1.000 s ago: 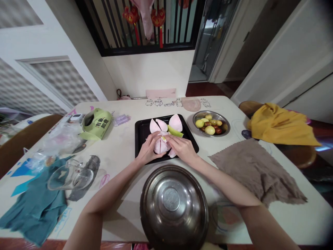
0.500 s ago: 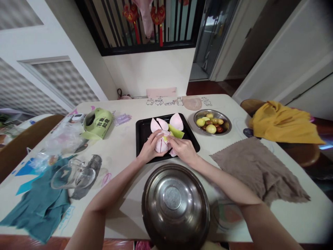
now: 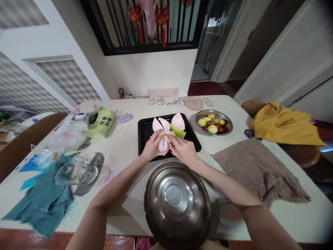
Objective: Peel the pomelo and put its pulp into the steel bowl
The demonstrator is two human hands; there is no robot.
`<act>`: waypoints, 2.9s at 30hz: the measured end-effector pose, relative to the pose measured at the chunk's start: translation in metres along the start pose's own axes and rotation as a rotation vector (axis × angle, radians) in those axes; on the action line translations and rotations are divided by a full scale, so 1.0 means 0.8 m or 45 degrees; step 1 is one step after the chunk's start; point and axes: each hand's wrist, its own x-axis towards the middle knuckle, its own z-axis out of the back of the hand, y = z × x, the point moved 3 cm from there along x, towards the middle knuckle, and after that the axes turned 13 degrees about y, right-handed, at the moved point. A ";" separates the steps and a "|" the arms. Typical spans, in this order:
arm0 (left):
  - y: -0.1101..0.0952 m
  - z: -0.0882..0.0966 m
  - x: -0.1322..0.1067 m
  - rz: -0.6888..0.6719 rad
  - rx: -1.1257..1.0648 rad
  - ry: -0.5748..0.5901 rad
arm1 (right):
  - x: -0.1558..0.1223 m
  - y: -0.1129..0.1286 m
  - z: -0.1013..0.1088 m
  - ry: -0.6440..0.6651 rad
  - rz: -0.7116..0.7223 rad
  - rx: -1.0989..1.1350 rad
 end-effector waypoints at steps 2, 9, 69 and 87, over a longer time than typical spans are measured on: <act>-0.003 0.001 0.000 -0.013 0.050 0.004 | 0.001 0.003 -0.003 -0.081 0.003 -0.021; -0.020 0.006 0.004 -0.061 0.162 -0.047 | 0.003 -0.007 -0.019 0.011 0.003 -0.051; -0.018 -0.004 0.003 -0.104 -0.183 0.024 | 0.005 0.006 -0.005 0.256 -0.061 0.116; -0.023 -0.004 0.009 -0.060 -0.226 -0.002 | 0.007 0.005 -0.020 0.248 -0.131 0.017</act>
